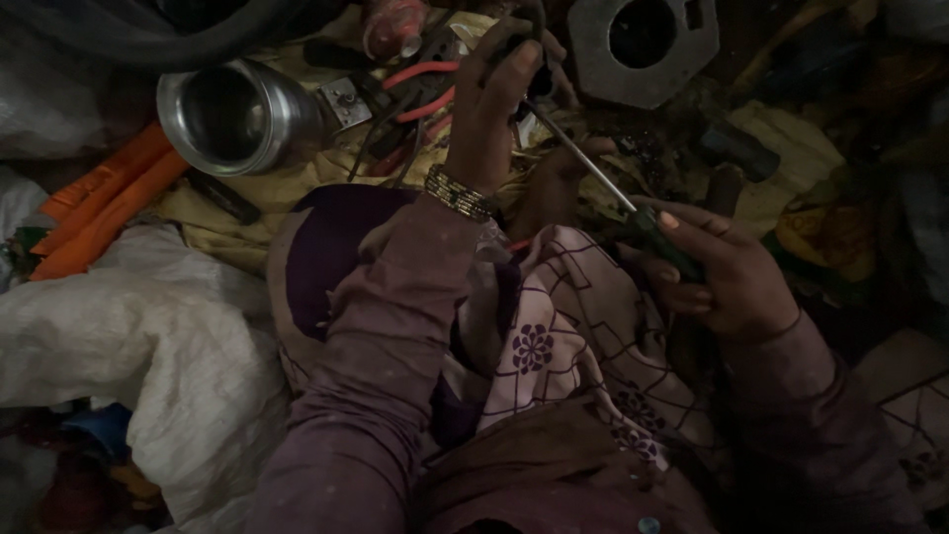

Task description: The person sits on the floor and uses a hammer and screwdriver to disassemble and adjust small metal parts. They repeatedly strike a metal component with a hammer, then use a screwdriver to pry and separate pieces.

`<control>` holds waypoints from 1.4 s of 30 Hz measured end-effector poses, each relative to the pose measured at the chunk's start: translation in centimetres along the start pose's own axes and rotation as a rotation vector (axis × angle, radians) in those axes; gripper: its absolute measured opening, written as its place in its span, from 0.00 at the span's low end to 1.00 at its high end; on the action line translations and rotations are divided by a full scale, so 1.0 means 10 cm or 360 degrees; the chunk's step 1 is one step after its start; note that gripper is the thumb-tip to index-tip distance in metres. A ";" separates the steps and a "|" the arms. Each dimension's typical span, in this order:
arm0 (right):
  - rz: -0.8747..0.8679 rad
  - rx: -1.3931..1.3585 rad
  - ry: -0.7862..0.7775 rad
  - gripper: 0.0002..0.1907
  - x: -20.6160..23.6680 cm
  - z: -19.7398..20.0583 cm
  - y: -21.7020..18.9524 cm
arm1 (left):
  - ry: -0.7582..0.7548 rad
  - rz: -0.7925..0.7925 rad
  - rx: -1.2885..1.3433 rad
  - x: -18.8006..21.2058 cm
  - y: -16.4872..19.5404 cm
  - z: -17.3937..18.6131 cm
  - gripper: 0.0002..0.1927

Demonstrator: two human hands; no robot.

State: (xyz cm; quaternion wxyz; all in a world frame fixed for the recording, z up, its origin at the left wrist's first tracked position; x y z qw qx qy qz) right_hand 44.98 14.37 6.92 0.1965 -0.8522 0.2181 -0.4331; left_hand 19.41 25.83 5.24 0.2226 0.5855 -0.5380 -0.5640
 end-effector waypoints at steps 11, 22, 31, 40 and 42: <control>0.0084 0.0454 0.0277 0.20 0.10 -0.08 -0.12 | -0.0057 0.0096 0.0296 -0.02 0.01 -0.09 0.16; 0.1143 0.2705 0.0606 0.19 0.31 -0.63 -0.43 | -0.0033 0.0052 -0.0343 0.13 -0.22 0.05 0.13; 0.0230 0.0815 0.0341 0.21 0.01 0.02 -0.15 | 0.0079 -0.0101 -0.1193 0.42 -0.48 0.26 0.19; 0.1106 0.2119 0.0697 0.19 0.23 -0.22 -0.29 | -0.0004 0.0084 -0.1290 0.46 -0.65 0.33 0.19; 0.1285 0.1732 0.0553 0.19 0.27 -0.23 -0.35 | 0.0131 0.0407 -0.0842 0.47 -0.78 0.44 0.15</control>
Point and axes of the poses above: each hand's wrist, its own x-axis away from the middle knuckle, its own z-axis out of the back of the hand, y = z × x, the point moved 7 cm from there along -x, towards the middle knuckle, and after that the axes turned 13 degrees about -y, right-handed, at the moved point
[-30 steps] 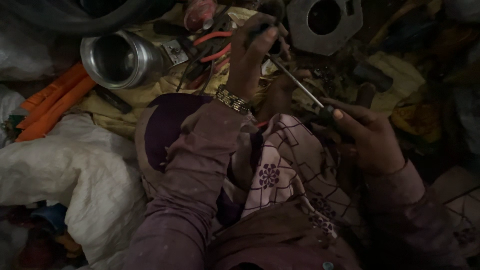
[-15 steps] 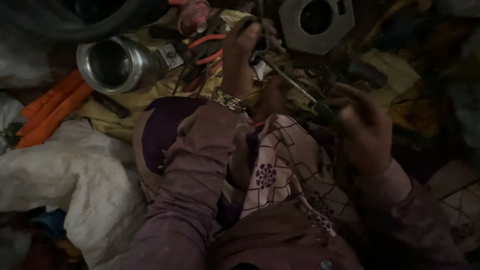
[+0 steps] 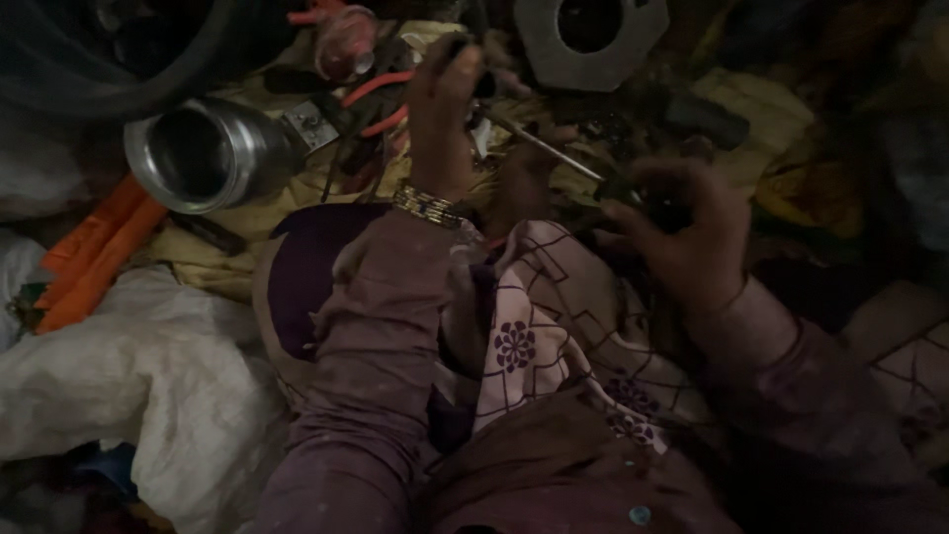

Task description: The person sits on the floor and uses a hammer and screwdriver to disassemble and adjust small metal parts. They repeatedly strike a metal component with a hammer, then use a screwdriver to pry and separate pieces.

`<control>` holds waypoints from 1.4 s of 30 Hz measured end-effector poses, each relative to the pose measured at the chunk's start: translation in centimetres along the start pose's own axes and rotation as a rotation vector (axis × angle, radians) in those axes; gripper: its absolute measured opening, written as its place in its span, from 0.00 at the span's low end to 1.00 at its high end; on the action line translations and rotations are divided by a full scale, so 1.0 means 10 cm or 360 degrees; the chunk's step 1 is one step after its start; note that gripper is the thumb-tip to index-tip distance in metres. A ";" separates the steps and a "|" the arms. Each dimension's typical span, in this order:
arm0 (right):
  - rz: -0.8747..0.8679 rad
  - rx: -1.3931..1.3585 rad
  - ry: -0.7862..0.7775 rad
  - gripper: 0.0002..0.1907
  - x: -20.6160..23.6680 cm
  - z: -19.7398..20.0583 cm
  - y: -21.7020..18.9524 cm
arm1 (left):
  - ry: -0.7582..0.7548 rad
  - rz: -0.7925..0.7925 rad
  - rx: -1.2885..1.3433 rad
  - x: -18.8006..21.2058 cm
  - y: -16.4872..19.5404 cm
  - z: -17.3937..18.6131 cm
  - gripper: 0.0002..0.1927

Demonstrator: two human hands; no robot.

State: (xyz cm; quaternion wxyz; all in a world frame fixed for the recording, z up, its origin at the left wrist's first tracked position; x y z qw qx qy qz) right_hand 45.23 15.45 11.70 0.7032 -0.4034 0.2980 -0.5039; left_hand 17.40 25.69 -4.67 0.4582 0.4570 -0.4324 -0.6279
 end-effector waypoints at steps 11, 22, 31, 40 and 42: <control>-0.0287 -0.0365 -0.0275 0.16 -0.06 -0.06 0.27 | 0.0038 -0.0643 -0.0893 0.07 0.54 0.10 0.33; -0.0780 -0.0625 -0.0157 0.12 -0.02 -0.04 0.43 | 0.0151 -0.0514 -0.1199 0.17 0.38 0.13 0.41; -0.0595 -0.0760 -0.0110 0.17 -0.08 0.01 0.31 | -0.0165 -0.0490 -0.0118 0.01 0.51 0.13 0.26; 0.0056 0.0003 -0.0198 0.21 -0.10 -0.07 0.24 | 0.0105 -0.0244 0.0033 0.05 0.45 0.17 0.07; -0.0150 0.0138 -0.0336 0.20 -0.09 -0.16 0.38 | 0.0123 -0.0827 -0.0994 0.08 0.86 0.05 0.12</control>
Point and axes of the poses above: each hand's wrist, its own x-axis away from the middle knuckle, its own z-axis out of the back of the hand, y = z × x, the point moved 7 cm from there along -x, towards the middle knuckle, and after that the axes turned 13 degrees about -y, right-handed, at the moved point
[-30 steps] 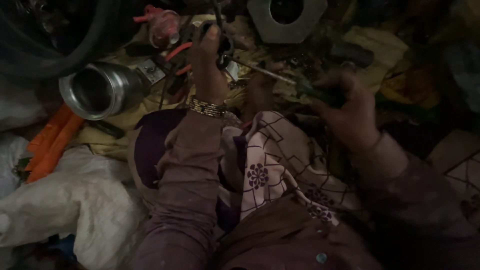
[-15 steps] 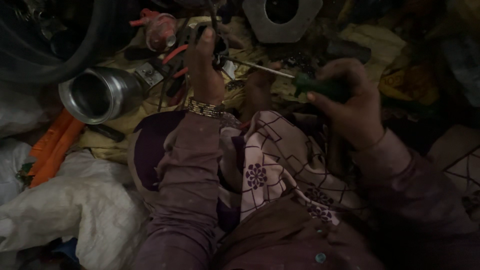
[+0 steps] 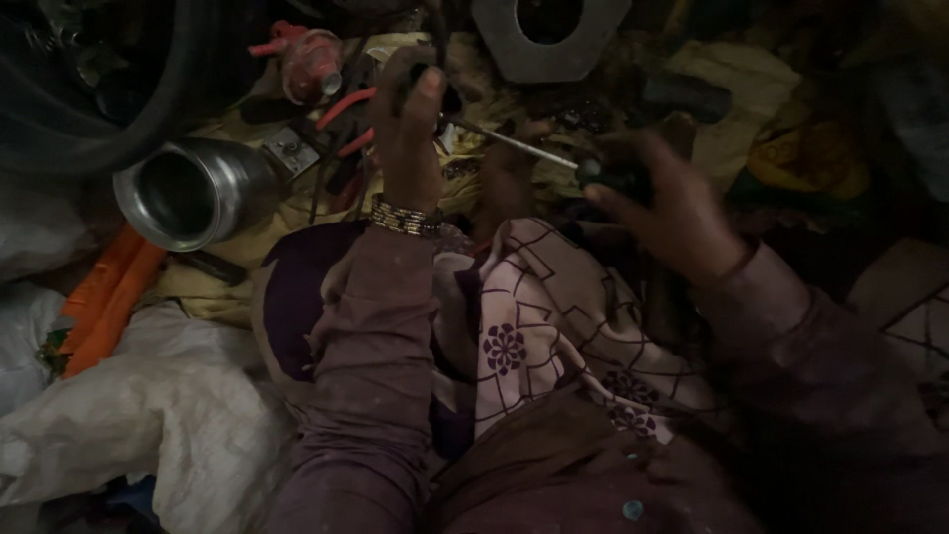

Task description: The person sits on the floor and uses a hammer and screwdriver to disassemble and adjust small metal parts. They repeatedly strike a metal component with a hammer, then use a screwdriver to pry and separate pieces.

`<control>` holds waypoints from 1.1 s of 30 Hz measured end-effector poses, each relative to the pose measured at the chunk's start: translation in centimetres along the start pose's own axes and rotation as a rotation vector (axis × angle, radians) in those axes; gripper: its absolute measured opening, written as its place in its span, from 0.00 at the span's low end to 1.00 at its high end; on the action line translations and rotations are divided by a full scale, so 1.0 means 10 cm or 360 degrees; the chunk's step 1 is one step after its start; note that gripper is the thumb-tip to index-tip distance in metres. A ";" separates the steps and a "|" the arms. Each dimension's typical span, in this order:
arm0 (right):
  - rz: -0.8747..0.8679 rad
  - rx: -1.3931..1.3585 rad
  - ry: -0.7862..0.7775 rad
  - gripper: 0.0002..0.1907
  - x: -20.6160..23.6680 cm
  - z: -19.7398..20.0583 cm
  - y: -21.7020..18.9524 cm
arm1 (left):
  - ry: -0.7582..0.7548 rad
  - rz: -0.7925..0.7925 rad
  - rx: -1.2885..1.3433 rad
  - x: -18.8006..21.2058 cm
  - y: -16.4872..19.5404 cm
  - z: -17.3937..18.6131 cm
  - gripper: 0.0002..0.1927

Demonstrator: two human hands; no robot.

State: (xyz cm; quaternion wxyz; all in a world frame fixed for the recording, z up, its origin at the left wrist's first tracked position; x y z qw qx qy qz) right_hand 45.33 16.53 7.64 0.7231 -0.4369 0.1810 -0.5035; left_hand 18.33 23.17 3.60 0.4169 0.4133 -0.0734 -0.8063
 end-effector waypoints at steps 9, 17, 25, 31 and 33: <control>-0.0163 0.0260 0.0044 0.25 0.01 -0.03 0.08 | -0.0153 0.0592 0.1613 -0.20 0.00 -0.10 0.20; -0.0094 0.0193 -0.0069 0.17 -0.02 -0.08 0.05 | -0.0261 0.0660 0.1523 -0.21 0.11 -0.12 0.18; 0.0044 0.0377 0.0055 0.23 -0.03 -0.06 -0.17 | -0.0340 0.0616 0.1521 -0.32 0.34 -0.05 0.20; 0.0017 0.0302 0.0074 0.09 -0.02 -0.07 -0.08 | -0.0398 0.0592 0.1851 -0.34 0.41 -0.14 0.16; 0.0022 0.0311 0.0091 0.09 -0.02 -0.07 -0.06 | -0.0391 0.0569 0.1826 -0.34 0.43 -0.14 0.16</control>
Point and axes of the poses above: each hand's wrist, its own x-axis away from the middle knuckle, its own z-axis out of the back of the hand, y = z × x, the point moved 7 cm from there along -x, towards the middle knuckle, and after that the axes turned 13 degrees about -y, right-handed, at the moved point
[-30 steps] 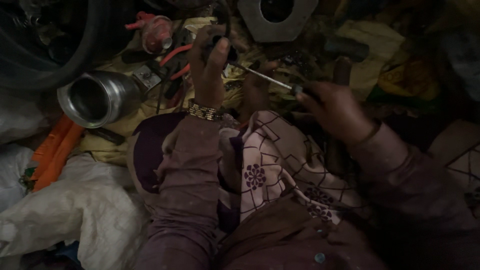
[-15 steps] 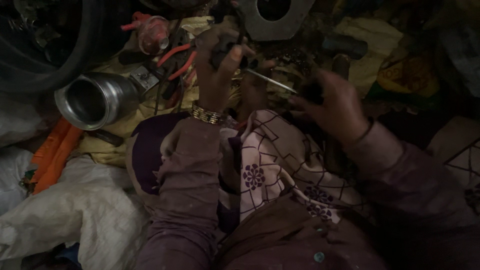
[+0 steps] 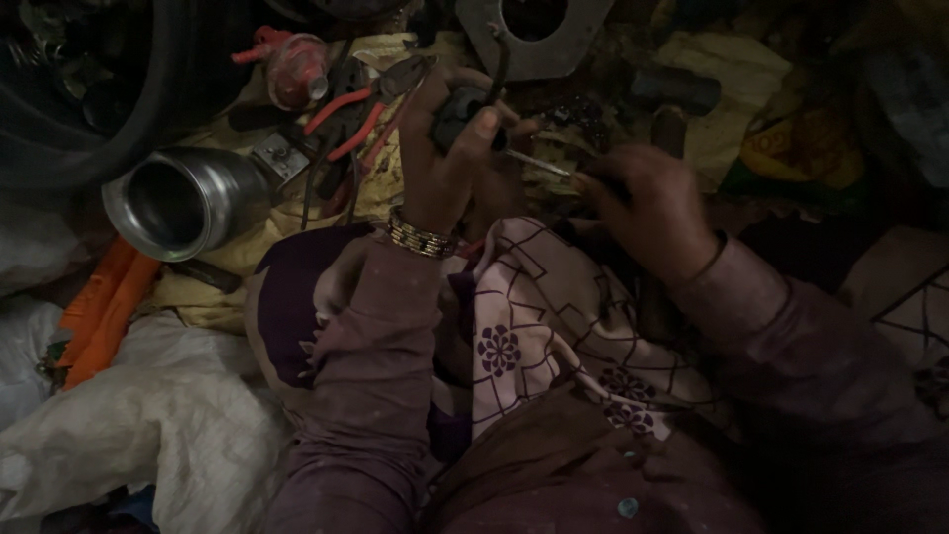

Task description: The person sits on the floor and uses a hammer and screwdriver to disassemble and adjust small metal parts. They repeatedly strike a metal component with a hammer, then use a screwdriver to pry and separate pieces.

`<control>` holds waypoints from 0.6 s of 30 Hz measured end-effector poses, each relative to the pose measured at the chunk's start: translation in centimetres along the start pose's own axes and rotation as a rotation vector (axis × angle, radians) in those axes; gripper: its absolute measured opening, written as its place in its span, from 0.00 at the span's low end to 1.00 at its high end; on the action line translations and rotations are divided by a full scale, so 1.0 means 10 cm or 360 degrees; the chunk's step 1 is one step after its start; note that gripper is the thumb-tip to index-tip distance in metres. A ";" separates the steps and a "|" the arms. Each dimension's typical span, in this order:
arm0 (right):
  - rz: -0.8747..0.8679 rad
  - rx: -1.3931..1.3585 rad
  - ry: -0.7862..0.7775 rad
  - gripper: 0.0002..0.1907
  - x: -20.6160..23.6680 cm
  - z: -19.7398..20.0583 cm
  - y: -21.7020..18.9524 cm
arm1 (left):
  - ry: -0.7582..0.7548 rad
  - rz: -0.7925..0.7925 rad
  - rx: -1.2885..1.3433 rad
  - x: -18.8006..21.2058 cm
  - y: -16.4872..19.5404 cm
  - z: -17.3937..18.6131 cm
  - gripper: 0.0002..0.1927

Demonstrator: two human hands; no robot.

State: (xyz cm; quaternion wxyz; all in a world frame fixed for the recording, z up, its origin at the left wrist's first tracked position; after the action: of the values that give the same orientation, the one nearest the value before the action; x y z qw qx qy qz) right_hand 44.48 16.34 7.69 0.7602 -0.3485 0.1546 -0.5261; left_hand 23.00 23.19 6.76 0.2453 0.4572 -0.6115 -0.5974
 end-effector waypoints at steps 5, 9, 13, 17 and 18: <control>-0.0136 0.0032 -0.0023 0.15 0.00 0.00 0.05 | -0.0034 -0.0041 0.0086 0.01 0.01 -0.07 0.16; -0.0022 0.0001 0.0065 0.13 0.00 0.04 -0.02 | -0.0069 -0.0079 -0.0035 -0.02 0.04 -0.08 0.15; 0.0074 -0.0009 -0.0007 0.09 -0.02 -0.01 -0.07 | -0.0047 -0.0021 -0.0010 -0.01 0.05 -0.09 0.16; -0.0101 -0.0183 -0.0002 0.14 -0.01 -0.01 0.00 | 0.0023 0.0157 -0.0207 0.06 -0.02 -0.20 0.15; -0.0115 -0.0165 0.0012 0.14 -0.01 0.00 0.00 | 0.0053 0.0223 -0.0354 0.08 -0.05 -0.20 0.15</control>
State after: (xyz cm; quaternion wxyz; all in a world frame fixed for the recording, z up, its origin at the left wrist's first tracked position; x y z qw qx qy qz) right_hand 44.47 16.44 7.65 0.7210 -0.3909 0.1720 -0.5456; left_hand 24.49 21.55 6.41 0.3457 0.3932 -0.5677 -0.6354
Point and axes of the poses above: each hand's wrist, its own x-axis away from the middle knuckle, its own z-axis out of the back of the hand, y = z × x, the point moved 7 cm from there along -x, towards the middle knuckle, and after that the axes turned 13 degrees about -y, right-handed, at the moved point
